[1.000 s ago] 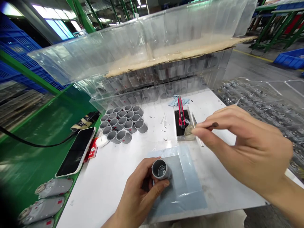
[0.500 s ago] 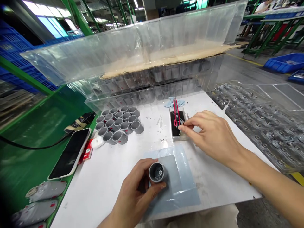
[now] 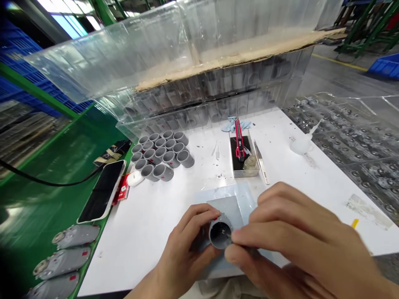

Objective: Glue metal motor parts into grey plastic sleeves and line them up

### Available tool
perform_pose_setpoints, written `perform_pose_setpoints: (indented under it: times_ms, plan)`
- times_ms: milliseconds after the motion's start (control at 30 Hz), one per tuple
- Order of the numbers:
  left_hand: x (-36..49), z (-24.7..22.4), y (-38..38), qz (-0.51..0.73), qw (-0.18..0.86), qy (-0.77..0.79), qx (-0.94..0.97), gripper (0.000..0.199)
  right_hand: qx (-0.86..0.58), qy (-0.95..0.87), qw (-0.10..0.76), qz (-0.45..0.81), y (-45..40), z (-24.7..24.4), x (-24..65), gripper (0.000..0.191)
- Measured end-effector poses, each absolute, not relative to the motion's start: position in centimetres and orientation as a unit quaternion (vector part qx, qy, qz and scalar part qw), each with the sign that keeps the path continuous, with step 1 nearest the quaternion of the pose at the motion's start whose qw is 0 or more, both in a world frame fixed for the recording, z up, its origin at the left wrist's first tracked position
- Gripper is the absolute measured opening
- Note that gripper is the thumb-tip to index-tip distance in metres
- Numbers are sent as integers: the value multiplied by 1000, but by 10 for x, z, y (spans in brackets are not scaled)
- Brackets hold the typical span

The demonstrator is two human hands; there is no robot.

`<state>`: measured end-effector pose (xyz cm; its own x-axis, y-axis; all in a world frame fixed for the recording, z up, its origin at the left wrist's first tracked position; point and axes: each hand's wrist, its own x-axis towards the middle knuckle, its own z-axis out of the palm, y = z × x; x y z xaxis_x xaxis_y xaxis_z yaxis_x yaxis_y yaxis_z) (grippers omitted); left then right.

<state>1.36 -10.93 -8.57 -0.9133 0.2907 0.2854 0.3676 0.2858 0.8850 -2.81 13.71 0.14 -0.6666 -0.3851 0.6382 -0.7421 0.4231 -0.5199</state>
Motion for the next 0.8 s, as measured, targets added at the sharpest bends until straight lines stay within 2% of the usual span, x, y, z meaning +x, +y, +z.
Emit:
perform_pose_setpoints:
  times_ms: [133,233,433,800]
  plan:
    - [14,-83,-111,-560,31,-802,-205,49,350,-796,211,447,121,-11,-33,14]
    - [14,-83,-112,-560,26,-804,-200,49,367,-780,177,475,115,-20,-35,7]
    - [12,-83,-113,-558,18,-807,-193,44,373,-750,137,529,106,-34,-32,9]
    - [14,-84,-114,-546,14,-818,-180,48,376,-761,141,509,111,-31,-37,8]
